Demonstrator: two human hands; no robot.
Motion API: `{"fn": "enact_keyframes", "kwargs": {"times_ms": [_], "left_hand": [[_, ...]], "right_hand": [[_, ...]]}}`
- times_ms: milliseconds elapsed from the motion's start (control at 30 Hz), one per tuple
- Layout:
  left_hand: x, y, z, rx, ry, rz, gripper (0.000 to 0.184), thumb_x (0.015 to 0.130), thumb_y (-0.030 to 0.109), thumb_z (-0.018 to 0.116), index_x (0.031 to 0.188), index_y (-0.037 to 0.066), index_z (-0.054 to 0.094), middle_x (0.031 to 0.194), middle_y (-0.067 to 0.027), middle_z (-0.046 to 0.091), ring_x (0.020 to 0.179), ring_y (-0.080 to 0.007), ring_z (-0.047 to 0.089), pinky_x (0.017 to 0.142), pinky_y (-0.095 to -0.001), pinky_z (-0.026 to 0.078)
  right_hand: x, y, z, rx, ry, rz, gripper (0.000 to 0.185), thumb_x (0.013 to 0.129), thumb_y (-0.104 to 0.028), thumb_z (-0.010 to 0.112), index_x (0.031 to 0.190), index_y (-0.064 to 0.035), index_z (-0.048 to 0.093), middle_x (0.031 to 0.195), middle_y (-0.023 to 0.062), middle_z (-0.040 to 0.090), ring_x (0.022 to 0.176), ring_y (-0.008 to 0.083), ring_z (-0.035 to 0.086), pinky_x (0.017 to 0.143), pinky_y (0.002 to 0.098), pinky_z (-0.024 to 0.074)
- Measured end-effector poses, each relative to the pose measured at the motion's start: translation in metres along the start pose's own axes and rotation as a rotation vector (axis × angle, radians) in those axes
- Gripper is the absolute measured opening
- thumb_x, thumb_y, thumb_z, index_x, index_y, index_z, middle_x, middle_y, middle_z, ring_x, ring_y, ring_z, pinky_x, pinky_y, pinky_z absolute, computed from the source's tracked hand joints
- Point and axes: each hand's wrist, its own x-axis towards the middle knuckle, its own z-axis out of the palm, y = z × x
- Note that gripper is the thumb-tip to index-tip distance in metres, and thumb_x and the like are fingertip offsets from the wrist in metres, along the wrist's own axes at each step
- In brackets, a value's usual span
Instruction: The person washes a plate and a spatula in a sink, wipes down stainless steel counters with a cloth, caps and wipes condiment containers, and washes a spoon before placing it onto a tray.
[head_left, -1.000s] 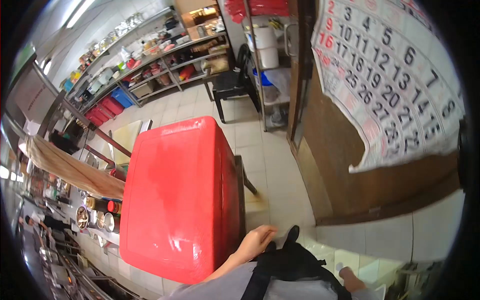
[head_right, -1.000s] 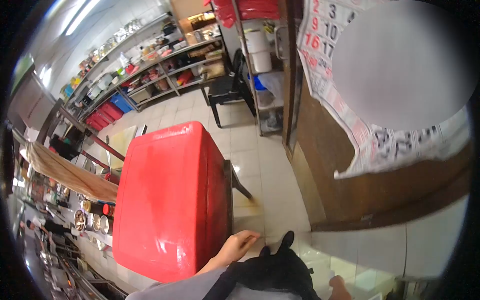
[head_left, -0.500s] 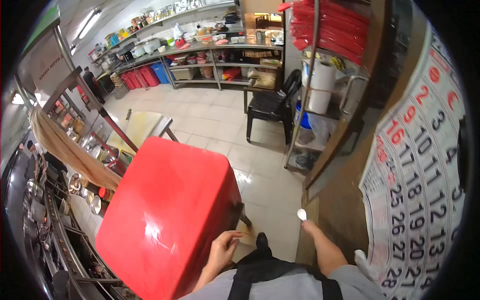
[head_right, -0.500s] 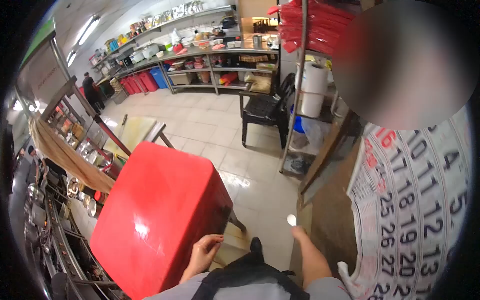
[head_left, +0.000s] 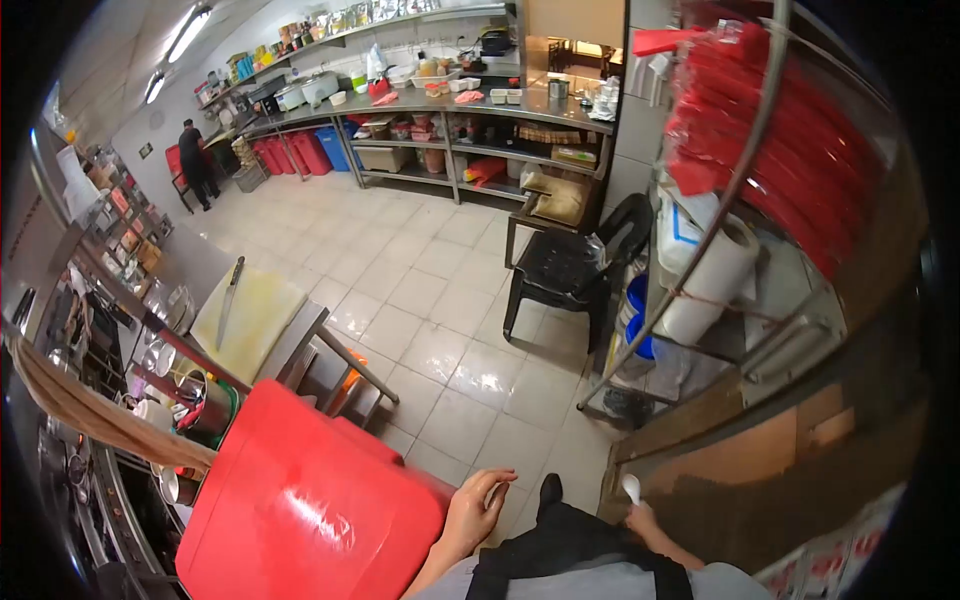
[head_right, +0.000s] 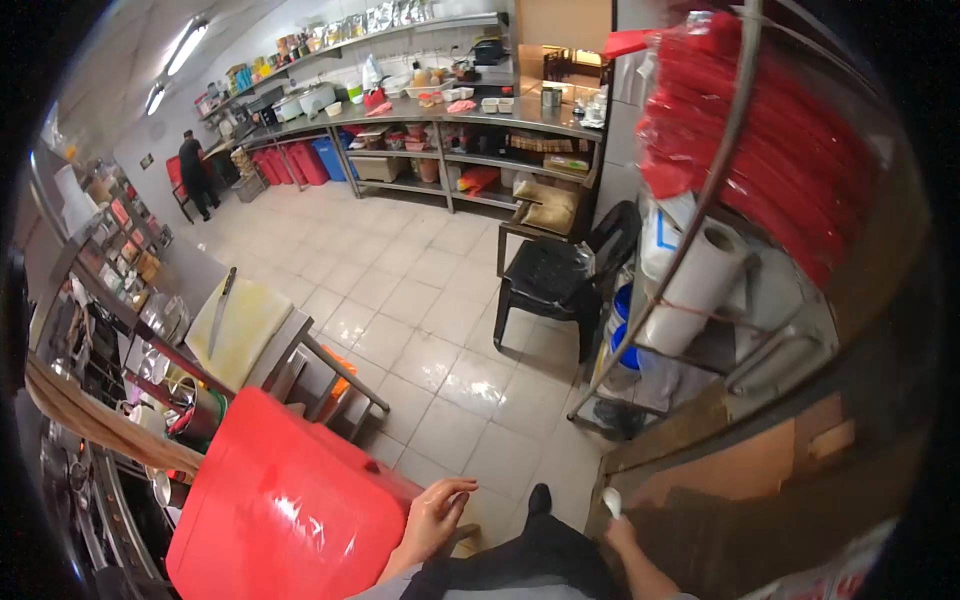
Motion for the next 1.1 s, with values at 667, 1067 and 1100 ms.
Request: {"fn": "enact_keyframes", "kwargs": {"times_ms": [667, 1067, 1100], "left_hand": [[0.334, -0.162, -0.115, 0.41, 0.381, -0.308, 0.016, 0.084, 0.006, 0.06, 0.1, 0.004, 0.064, 0.106, -0.0148, 0.062, 0.101, -0.0348, 0.059, 0.087, -0.0403, 0.047], [0.546, -0.488, -0.211, 0.359, 0.257, -0.874, 0.032, 0.092, 0.028, 0.054, 0.108, 0.002, 0.065, 0.101, -0.0225, 0.067, 0.096, -0.0313, 0.066, 0.083, -0.0363, 0.051], [0.526, -0.508, -0.209, 0.387, 0.17, -1.028, 0.033, 0.092, 0.028, 0.054, 0.108, 0.002, 0.065, 0.101, -0.0226, 0.067, 0.095, -0.0316, 0.066, 0.083, -0.0367, 0.051]], "right_hand": [[0.48, -0.482, -0.316, -0.133, 0.398, -0.736, 0.022, 0.091, -0.019, 0.054, 0.089, -0.0023, 0.066, 0.099, 0.016, 0.058, 0.097, 0.0328, 0.056, 0.081, 0.047, 0.0412], [0.708, -0.495, -0.359, 0.045, -0.157, -0.214, 0.032, 0.093, -0.035, 0.05, 0.094, -0.0105, 0.07, 0.096, 0.0189, 0.067, 0.092, 0.0392, 0.064, 0.08, 0.05, 0.0496], [0.741, -0.518, -0.363, 0.02, -0.16, -0.269, 0.037, 0.093, -0.038, 0.049, 0.095, -0.0068, 0.069, 0.094, 0.0209, 0.067, 0.092, 0.039, 0.065, 0.08, 0.0499, 0.0499]]}}
